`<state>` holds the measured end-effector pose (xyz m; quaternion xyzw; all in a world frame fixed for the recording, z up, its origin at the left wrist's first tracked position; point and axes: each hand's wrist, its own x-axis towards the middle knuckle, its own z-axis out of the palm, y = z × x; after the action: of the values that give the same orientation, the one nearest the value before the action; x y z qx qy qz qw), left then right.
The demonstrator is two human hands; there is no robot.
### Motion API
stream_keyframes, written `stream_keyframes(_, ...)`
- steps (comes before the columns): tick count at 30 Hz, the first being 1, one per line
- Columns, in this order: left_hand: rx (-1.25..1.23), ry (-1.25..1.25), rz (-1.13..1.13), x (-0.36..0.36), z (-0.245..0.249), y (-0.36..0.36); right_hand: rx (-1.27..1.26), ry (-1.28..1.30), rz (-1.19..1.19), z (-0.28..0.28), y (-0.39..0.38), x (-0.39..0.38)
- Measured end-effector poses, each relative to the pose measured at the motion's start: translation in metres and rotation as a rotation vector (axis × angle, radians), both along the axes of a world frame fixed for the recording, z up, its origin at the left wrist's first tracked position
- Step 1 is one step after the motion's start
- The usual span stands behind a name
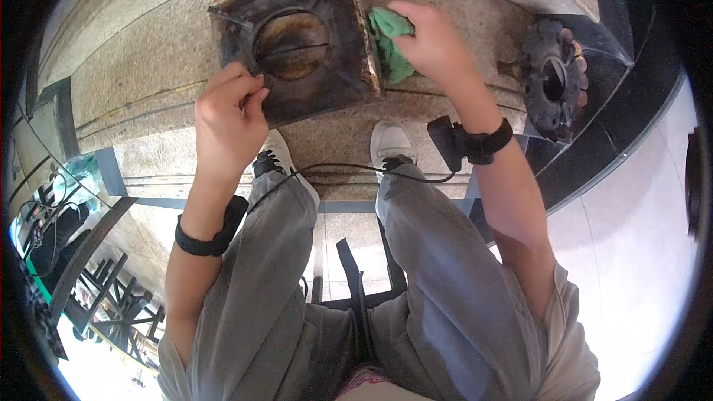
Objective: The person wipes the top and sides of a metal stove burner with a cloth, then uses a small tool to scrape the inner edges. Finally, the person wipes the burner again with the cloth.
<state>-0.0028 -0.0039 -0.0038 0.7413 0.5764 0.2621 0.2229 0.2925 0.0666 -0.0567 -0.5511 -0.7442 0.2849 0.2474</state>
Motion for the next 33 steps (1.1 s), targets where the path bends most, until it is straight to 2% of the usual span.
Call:
stream_keyframes(5, 0.004, -0.058, 0.017, -0.001, -0.002, -0.001, -0.096, 0.080, 0.077, 0.009, -0.001, 0.006)
stream_keyframes(7, 0.036, -0.043, 0.018, -0.002, -0.007, -0.001, -0.113, 0.073, 0.025, 0.013, -0.010, 0.006)
stream_keyframes(9, 0.083, -0.038, -0.002, -0.005, -0.013, -0.002, -0.245, 0.008, 0.021, 0.021, -0.012, 0.008)
stream_keyframes(10, 0.095, -0.029, -0.018, -0.003, -0.014, -0.002, -0.156, -0.067, 0.069, 0.012, -0.013, 0.015)
stream_keyframes(11, 0.028, 0.017, -0.015, -0.001, -0.011, -0.002, -0.204, -0.135, 0.013, 0.018, -0.015, 0.012)
stream_keyframes(12, 0.002, 0.024, -0.001, 0.000, -0.007, -0.002, -0.229, -0.168, 0.020, 0.003, -0.015, 0.024)
stream_keyframes(13, 0.120, -0.013, 0.030, 0.003, -0.007, -0.001, -0.249, -0.149, 0.005, -0.004, -0.016, 0.029)
stream_keyframes(14, 0.018, 0.069, 0.010, 0.003, -0.007, -0.003, -0.170, -0.272, 0.052, -0.029, -0.014, 0.053)
stream_keyframes(15, 0.054, 0.062, 0.031, 0.005, -0.010, -0.004, -0.158, -0.248, 0.060, -0.058, -0.013, 0.078)
stream_keyframes(16, -0.045, 0.097, 0.039, 0.006, -0.004, -0.006, -0.267, -0.128, 0.036, -0.062, -0.011, 0.080)
stream_keyframes(18, -0.069, 0.100, 0.026, 0.009, -0.003, -0.007, -0.150, -0.225, 0.069, -0.099, -0.007, 0.110)
stream_keyframes(21, -0.071, 0.185, -0.002, 0.010, 0.001, -0.011, -0.140, -0.228, 0.094, -0.103, -0.006, 0.119)
stream_keyframes(23, -0.175, 0.236, 0.048, 0.011, 0.014, -0.013, -0.249, -0.361, 0.190, -0.100, 0.003, 0.121)
stream_keyframes(26, -0.179, 0.271, 0.024, 0.014, -0.008, -0.015, -0.242, -0.293, 0.122, -0.105, 0.001, 0.104)
stream_keyframes(27, -0.247, 0.280, -0.013, 0.014, 0.001, -0.014, -0.320, -0.010, 0.051, -0.161, 0.001, 0.130)
stream_keyframes(29, -0.385, 0.375, -0.053, 0.020, -0.009, -0.006, -0.481, -0.170, -0.054, 0.037, -0.022, 0.002)
stream_keyframes(30, -0.251, 0.401, 0.083, 0.038, -0.043, -0.005, -0.464, -0.176, -0.088, 0.045, -0.024, -0.006)
stream_keyframes(31, -0.224, 0.367, 0.063, 0.042, -0.058, 0.003, -0.443, -0.187, -0.131, 0.045, -0.027, -0.009)
stream_keyframes(32, -0.246, 0.377, 0.084, 0.037, -0.054, 0.003, -0.460, -0.182, -0.105, 0.023, -0.023, 0.007)
stream_keyframes(33, -0.196, 0.361, 0.016, 0.035, -0.049, 0.006, -0.299, -0.216, -0.038, -0.014, -0.016, 0.033)
